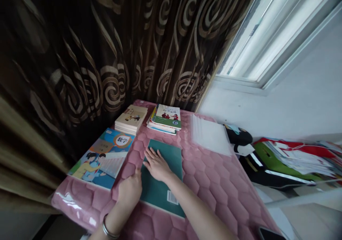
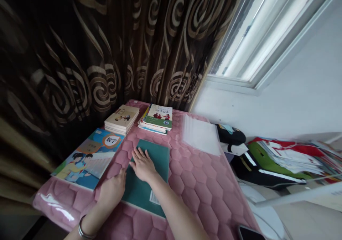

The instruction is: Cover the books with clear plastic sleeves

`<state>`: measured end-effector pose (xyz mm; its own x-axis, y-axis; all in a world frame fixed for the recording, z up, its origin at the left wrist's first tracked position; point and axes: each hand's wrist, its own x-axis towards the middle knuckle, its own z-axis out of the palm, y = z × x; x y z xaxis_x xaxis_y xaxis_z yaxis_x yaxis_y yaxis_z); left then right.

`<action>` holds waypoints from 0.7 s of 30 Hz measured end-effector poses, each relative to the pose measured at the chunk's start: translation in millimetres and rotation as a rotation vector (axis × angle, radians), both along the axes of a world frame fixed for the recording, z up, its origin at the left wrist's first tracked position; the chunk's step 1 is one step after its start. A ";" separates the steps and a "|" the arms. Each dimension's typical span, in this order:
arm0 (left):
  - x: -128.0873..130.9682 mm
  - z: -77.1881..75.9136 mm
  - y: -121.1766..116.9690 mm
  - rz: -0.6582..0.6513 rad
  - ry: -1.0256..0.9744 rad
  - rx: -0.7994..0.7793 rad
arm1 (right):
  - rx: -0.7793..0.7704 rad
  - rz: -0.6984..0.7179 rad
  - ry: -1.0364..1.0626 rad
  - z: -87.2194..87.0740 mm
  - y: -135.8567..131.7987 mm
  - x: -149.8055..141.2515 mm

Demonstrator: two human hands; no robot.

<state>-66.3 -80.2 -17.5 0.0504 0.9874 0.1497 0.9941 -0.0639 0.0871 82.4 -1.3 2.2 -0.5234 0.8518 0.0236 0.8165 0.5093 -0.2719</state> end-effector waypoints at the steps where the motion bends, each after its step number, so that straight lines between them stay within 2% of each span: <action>1: -0.8 -2.6 -0.2 -0.001 -0.012 0.001 | -0.021 -0.023 -0.010 0.9 11.8 -1.3; 6: -2.6 -12.3 -0.1 0.005 -0.056 -0.012 | -0.082 -0.155 -0.056 6.9 58.5 -6.7; 10: -1.6 -8.0 0.0 0.011 -0.038 -0.029 | -0.087 -0.241 -0.063 9.2 68.7 -13.1; 13: 0.9 1.7 -0.3 0.016 0.008 -0.060 | -0.065 -0.268 -0.042 7.2 53.6 -19.2; 17: 3.7 12.2 -0.8 0.009 0.043 -0.088 | 0.017 -0.159 0.017 -2.6 8.7 -22.0; 21: 2.6 11.7 -1.0 -0.011 0.074 -0.072 | 0.079 -0.103 0.033 -10.7 -21.6 -0.7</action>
